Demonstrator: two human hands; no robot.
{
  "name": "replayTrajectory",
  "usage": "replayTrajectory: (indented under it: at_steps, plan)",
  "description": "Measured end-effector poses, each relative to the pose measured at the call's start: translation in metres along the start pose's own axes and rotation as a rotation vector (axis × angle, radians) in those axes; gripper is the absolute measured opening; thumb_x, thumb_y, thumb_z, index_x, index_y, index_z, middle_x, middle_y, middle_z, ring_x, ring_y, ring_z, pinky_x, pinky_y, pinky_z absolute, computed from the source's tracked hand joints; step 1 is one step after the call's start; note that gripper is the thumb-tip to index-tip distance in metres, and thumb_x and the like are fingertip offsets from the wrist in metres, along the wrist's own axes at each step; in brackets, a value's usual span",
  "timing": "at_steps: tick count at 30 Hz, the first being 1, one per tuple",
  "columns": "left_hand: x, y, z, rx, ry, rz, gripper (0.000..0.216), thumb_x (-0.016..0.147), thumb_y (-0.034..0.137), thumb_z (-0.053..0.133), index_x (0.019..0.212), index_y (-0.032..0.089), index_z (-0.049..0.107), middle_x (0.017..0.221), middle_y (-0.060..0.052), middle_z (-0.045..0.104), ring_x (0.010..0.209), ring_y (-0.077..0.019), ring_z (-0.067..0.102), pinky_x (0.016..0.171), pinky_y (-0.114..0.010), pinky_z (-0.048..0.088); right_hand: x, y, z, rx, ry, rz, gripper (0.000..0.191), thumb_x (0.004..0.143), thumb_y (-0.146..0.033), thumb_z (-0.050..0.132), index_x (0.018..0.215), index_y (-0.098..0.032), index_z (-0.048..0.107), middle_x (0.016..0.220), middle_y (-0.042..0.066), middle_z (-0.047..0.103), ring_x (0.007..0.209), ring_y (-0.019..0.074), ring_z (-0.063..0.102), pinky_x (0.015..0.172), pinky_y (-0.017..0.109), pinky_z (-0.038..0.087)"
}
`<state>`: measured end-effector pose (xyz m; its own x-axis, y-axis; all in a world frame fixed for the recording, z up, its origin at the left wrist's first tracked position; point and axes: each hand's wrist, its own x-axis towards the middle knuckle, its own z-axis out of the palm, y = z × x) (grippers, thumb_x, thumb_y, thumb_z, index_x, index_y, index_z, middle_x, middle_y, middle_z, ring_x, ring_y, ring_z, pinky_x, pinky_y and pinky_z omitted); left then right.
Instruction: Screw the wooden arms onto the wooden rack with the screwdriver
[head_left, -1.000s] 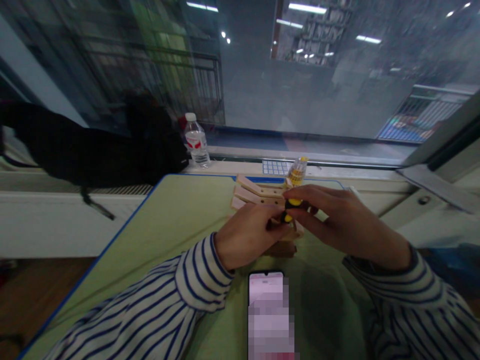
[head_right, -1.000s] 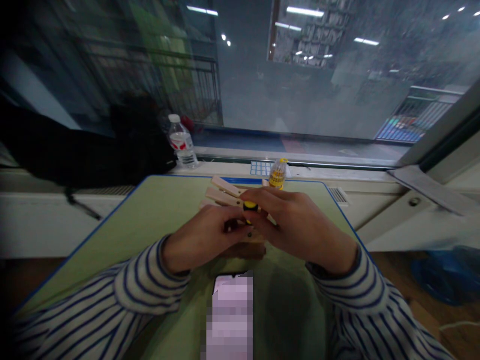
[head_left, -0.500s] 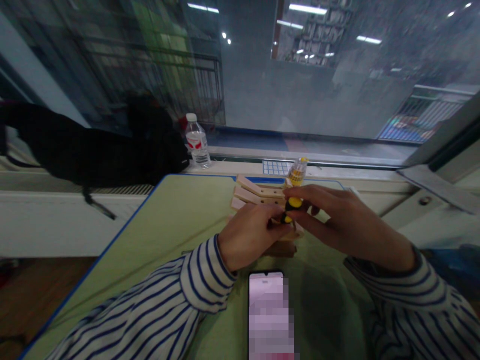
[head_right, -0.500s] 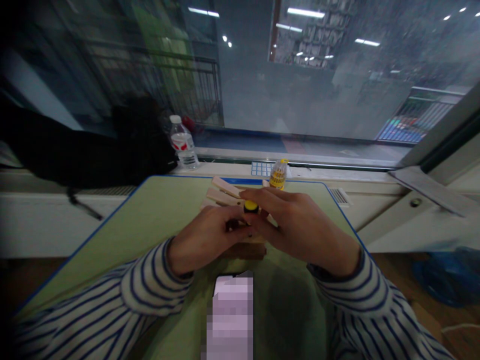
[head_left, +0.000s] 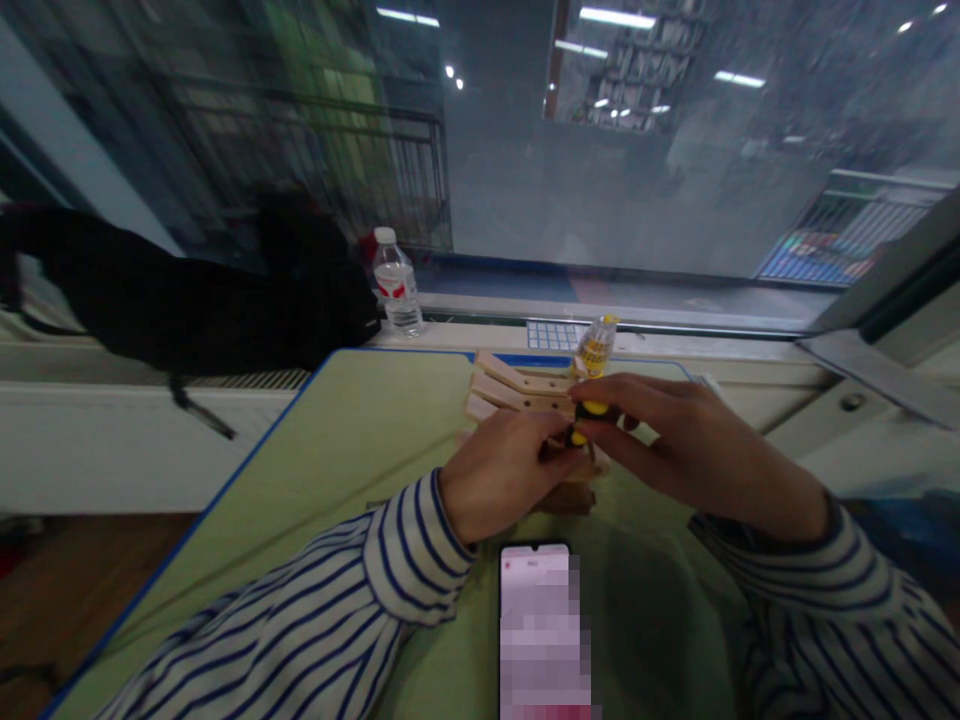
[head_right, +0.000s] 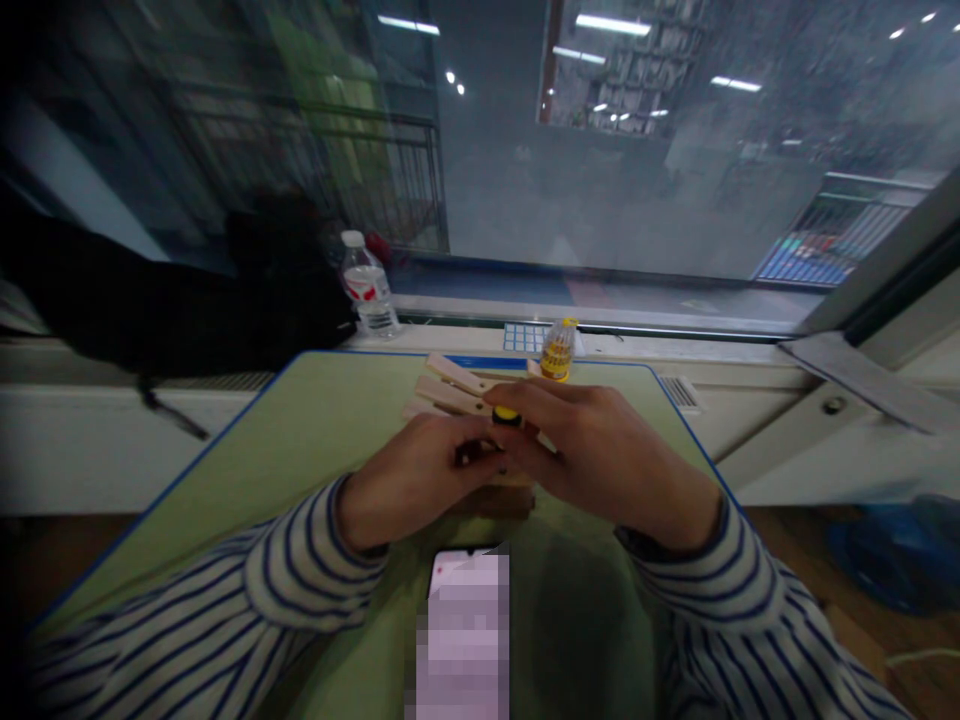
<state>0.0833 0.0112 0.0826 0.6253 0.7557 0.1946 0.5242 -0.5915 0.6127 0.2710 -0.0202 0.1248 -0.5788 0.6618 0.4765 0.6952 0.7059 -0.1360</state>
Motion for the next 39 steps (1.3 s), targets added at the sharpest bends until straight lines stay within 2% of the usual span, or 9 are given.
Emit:
replayTrajectory:
  at_steps: [19,27,33,39]
  plan:
    - [-0.0009,0.0023,-0.0001,0.035,0.014,0.030,0.021,0.087,0.029,0.054,0.101,0.024,0.068,0.086,0.000,0.072,0.072,-0.0163,0.064,0.062,-0.026,0.042,0.0014,-0.0003,0.0011,-0.004,0.028,-0.015,0.023,0.093,-0.032,0.054,0.109,-0.016,0.060,0.091,0.004,0.070,0.070,0.0121,0.064,0.063,0.024,0.048]
    - [0.0003,0.0001,-0.0023,-0.006,0.032,0.007,0.017,0.085,0.032,0.060,0.096,0.023,0.070,0.087,0.001,0.073,0.073,-0.0155,0.065,0.062,-0.026,0.043,0.0000,-0.0009,0.0007,0.005,0.009,0.001,0.024,0.093,-0.032,0.053,0.113,-0.019,0.059,0.096,0.005,0.070,0.070,0.0137,0.066,0.064,0.026,0.052]
    - [-0.0003,-0.0018,-0.0020,-0.037,0.037,0.013,0.018,0.087,0.031,0.058,0.099,0.025,0.070,0.086,0.001,0.073,0.074,-0.0156,0.065,0.064,-0.026,0.043,-0.0016,-0.0004,0.0008,0.049,-0.001,0.016,0.041,0.091,-0.032,0.055,0.130,-0.019,0.051,0.115,0.008,0.068,0.082,0.0162,0.067,0.069,0.028,0.055]
    - [-0.0001,-0.0027,-0.0011,-0.018,0.012,0.008,0.018,0.086,0.031,0.057,0.098,0.023,0.069,0.087,0.000,0.072,0.075,-0.0163,0.064,0.063,-0.026,0.042,-0.0024,-0.0012,-0.0001,0.051,-0.025,0.011,0.032,0.091,-0.021,0.055,0.123,-0.019,0.055,0.113,0.007,0.069,0.077,0.0130,0.066,0.070,0.025,0.053]
